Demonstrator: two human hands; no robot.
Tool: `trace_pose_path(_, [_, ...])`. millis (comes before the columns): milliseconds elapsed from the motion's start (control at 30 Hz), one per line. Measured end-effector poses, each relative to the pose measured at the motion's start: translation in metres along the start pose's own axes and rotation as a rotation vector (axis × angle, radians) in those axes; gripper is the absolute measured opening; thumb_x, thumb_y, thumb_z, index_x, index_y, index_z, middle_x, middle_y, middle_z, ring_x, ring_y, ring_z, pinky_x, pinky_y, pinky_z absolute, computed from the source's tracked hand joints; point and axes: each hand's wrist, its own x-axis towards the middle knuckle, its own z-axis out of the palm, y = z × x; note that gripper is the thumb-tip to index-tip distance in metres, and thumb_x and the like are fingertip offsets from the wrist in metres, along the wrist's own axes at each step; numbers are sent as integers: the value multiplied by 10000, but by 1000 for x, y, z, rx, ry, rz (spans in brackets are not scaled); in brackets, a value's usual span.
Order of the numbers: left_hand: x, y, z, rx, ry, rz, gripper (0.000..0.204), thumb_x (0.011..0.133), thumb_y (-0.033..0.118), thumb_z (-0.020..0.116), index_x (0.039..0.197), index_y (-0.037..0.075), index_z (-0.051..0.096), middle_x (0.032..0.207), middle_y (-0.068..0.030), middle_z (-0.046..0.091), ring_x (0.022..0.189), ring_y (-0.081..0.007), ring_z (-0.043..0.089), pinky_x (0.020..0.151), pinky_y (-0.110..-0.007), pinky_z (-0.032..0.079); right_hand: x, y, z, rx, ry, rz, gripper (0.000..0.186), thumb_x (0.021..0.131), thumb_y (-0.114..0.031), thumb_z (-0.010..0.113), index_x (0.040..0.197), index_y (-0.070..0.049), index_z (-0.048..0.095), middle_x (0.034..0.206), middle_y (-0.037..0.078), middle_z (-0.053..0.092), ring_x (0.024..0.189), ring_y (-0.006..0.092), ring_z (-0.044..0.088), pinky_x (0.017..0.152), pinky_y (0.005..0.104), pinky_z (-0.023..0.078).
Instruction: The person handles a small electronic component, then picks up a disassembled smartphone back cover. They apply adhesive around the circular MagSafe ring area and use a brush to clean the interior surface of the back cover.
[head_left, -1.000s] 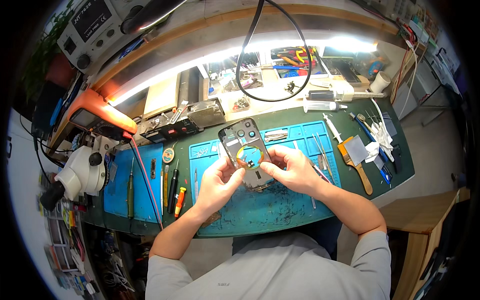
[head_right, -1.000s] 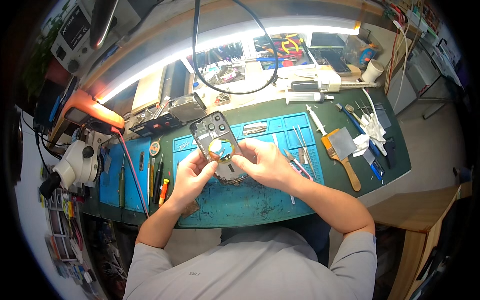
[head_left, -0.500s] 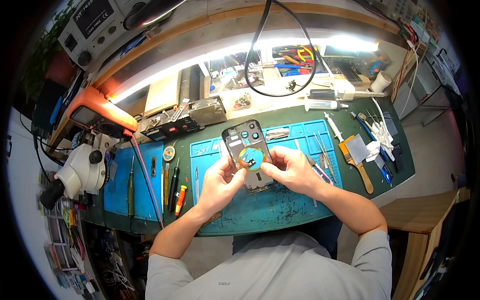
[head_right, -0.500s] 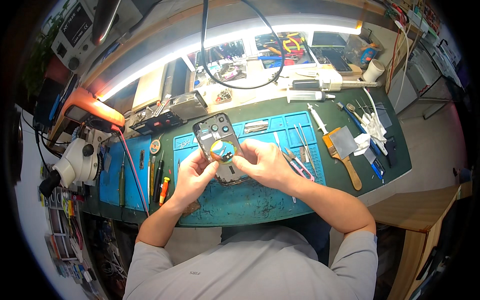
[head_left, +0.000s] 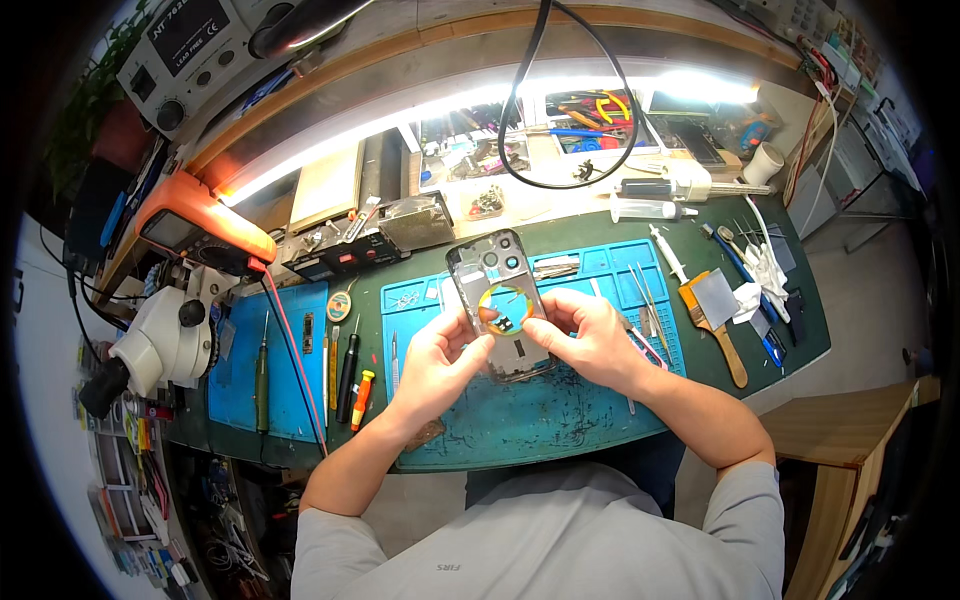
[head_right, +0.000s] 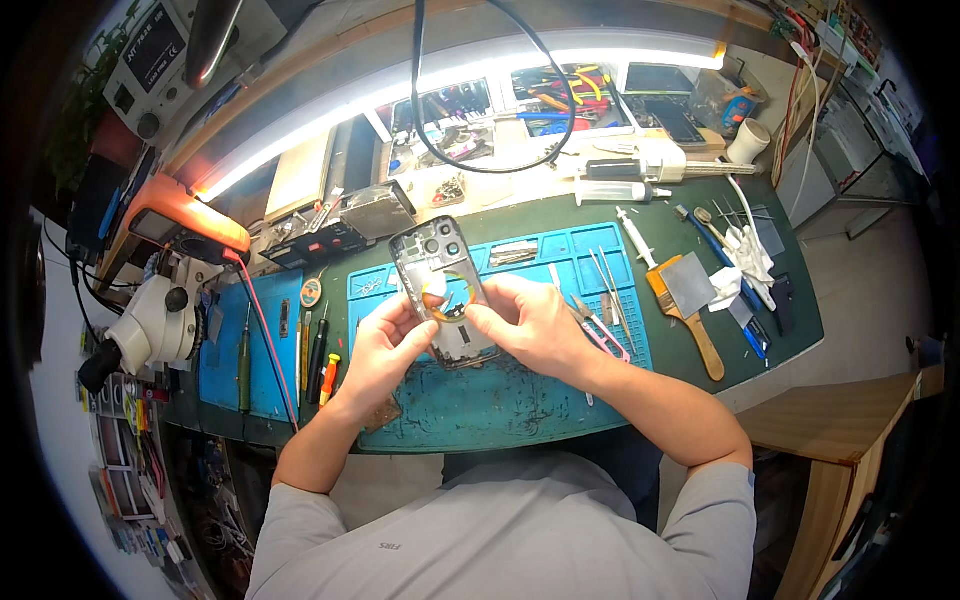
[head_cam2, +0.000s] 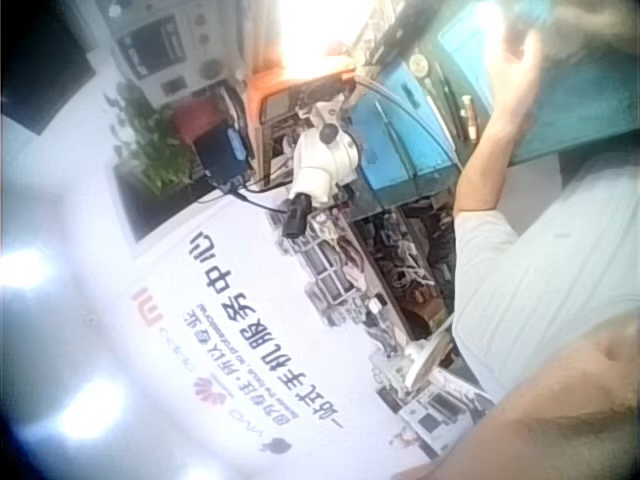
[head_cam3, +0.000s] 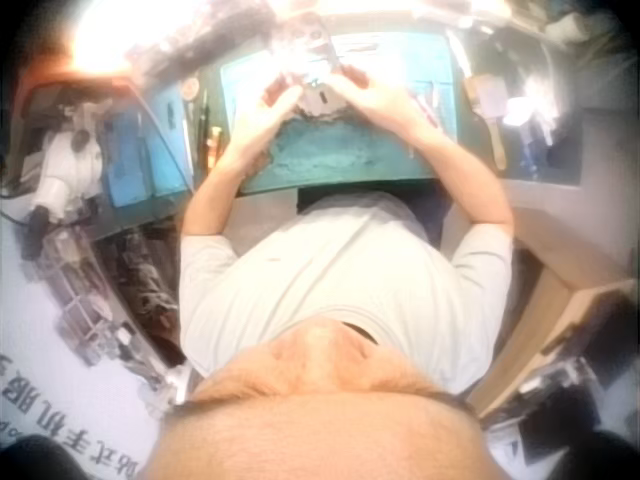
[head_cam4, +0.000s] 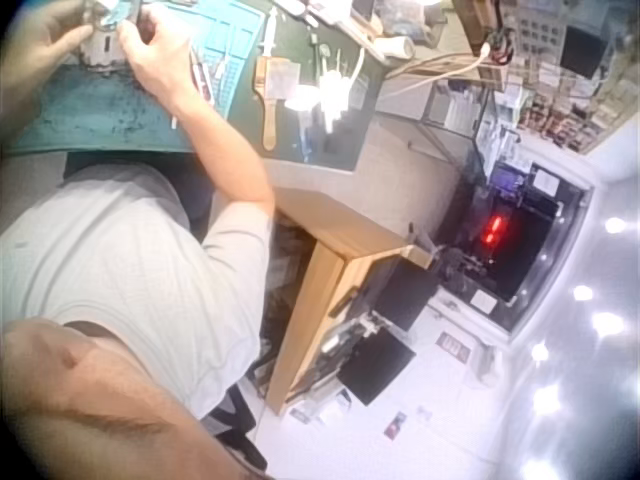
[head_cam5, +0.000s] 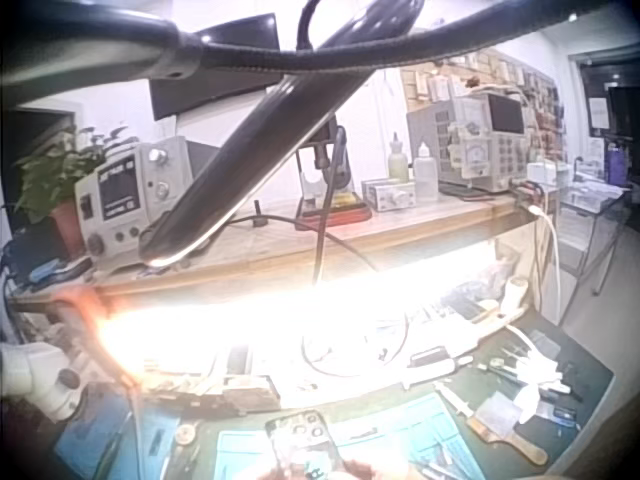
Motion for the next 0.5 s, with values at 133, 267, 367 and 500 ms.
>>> trace_pose_path(133, [1, -1, 1, -18, -23, 39, 389, 965, 43, 616, 1339, -16, 528, 1202, -59, 641, 1073, -95, 603, 821, -250, 506, 2, 2, -2, 54, -32, 39, 247, 986, -154, 652, 1131, 45, 646, 977, 48, 700, 895, 76, 646, 774, 253, 539])
trace_pose_path(267, [0, 0, -1, -32, -32, 1, 410, 963, 41, 616, 1355, -18, 515, 1225, -69, 633, 1116, -111, 598, 871, -264, 508, 2, 3, -2, 65, -41, 52, 255, 986, -154, 650, 1141, 48, 646, 982, 50, 700, 901, 77, 645, 781, 255, 540])
trace_pose_path(367, [1, 2, -1, -38, -32, -44, 421, 959, 36, 617, 1361, -23, 508, 1240, -77, 628, 1146, -121, 593, 927, -282, 504, 2, 5, -2, 74, -40, 52, 251, 987, -155, 650, 1137, 47, 649, 977, 46, 699, 898, 73, 643, 775, 252, 540])
trace_pose_path(500, [2, 1, 3, -74, -7, 9, 419, 963, 50, 631, 1357, -25, 511, 1240, -77, 631, 1138, -123, 599, 957, -291, 500, 2, 1, -2, 55, -49, 68, 240, 986, -153, 651, 1126, 42, 652, 964, 38, 695, 887, 66, 637, 758, 247, 536])
